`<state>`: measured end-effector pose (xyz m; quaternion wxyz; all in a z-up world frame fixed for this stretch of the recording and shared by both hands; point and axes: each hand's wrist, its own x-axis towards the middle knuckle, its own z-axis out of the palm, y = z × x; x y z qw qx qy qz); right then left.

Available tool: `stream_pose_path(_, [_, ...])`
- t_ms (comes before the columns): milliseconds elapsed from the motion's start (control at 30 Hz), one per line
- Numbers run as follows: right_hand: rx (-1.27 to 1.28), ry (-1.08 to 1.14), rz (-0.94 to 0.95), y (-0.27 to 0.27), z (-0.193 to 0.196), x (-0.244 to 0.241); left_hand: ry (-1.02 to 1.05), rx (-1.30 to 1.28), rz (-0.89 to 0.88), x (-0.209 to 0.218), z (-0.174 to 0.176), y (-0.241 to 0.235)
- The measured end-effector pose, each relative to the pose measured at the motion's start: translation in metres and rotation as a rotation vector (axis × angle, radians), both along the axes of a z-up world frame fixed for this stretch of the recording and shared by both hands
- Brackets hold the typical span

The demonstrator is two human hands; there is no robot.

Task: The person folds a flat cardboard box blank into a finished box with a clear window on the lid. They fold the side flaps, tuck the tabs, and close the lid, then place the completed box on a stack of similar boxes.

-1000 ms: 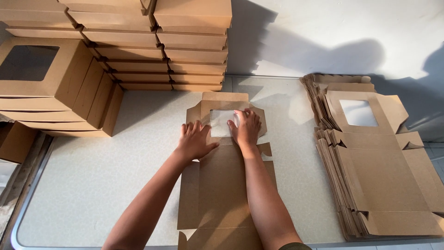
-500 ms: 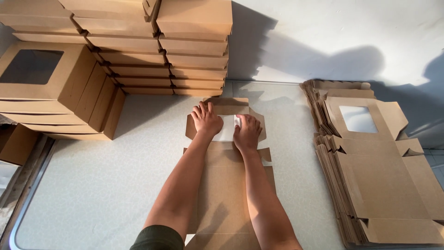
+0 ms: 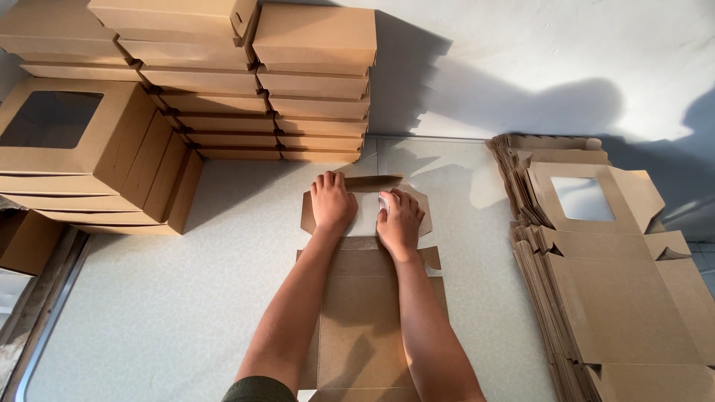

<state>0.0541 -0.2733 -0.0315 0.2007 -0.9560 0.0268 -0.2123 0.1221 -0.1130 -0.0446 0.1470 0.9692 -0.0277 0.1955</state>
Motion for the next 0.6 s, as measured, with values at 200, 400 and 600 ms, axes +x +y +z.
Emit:
stream_pose_path(200, [-0.025, -0.051, 0.024, 0.0, -0.009, -0.001, 0.412, 0.197, 0.012, -0.028, 0.047, -0.022])
stream_pose_path(400, [-0.136, -0.038, 0.02, 0.004, -0.008, 0.0, 0.521, 0.123, -0.049, -0.052, 0.062, -0.014])
stream_pose_path(600, [-0.203, -0.045, 0.027, 0.019, 0.014, -0.006, 0.402, 0.063, -0.106, -0.066, 0.068, -0.005])
